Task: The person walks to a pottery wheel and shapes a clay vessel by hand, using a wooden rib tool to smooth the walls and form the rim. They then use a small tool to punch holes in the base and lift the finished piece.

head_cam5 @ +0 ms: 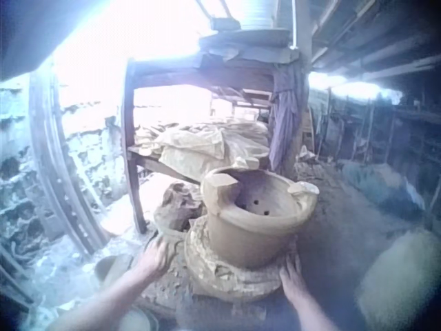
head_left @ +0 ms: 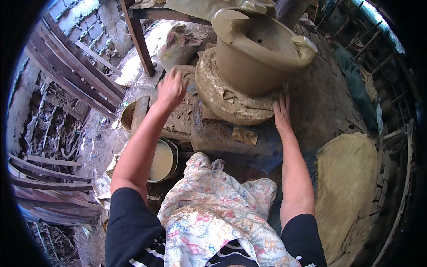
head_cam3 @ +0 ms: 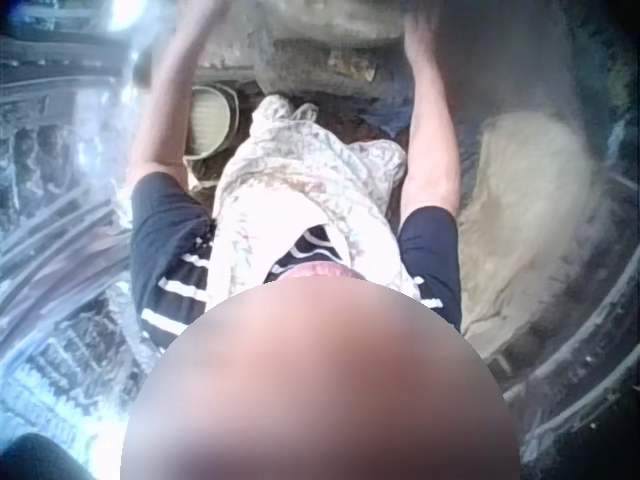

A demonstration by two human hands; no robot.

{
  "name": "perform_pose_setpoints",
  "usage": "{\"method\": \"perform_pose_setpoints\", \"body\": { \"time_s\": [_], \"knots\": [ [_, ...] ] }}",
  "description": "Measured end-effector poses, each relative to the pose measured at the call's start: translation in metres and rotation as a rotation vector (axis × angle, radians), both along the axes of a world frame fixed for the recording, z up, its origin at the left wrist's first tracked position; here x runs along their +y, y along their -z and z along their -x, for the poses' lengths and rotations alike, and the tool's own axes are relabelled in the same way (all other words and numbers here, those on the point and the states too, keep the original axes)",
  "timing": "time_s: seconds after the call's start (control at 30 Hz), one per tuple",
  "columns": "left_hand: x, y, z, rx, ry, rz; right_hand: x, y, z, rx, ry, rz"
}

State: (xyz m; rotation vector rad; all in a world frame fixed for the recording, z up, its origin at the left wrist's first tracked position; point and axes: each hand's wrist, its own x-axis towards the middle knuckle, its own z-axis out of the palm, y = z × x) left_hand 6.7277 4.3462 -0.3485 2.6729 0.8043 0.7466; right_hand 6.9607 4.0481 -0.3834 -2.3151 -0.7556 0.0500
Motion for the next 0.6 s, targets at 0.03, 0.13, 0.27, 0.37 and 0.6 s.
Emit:
{"method": "perform_pose_setpoints", "body": {
  "time_s": [0.03,0.13,0.27,0.37,0.6],
  "knots": [
    [0.012,-0.019,-0.023,-0.224,0.119,0.148,0.0,0.0,-0.001,-0.013,-0.006,-0.001],
    [0.028,-0.074,-0.086,-0.758,0.428,-0.117,0.0,0.0,-0.002,-0.018,-0.005,0.016],
    [0.019,-0.129,-0.15,-0.998,0.5,0.234,0.0,0.0,-0.001,-0.008,-0.008,0.025],
    [-0.005,-0.132,-0.15,-1.079,0.366,-0.042,0.0,-0.002,0.002,0.035,-0.003,0.013],
    [-0.07,-0.113,-0.124,-0.772,0.362,-0.591,0.001,-0.005,-0.005,0.095,-0.036,0.011]
  ]
}}
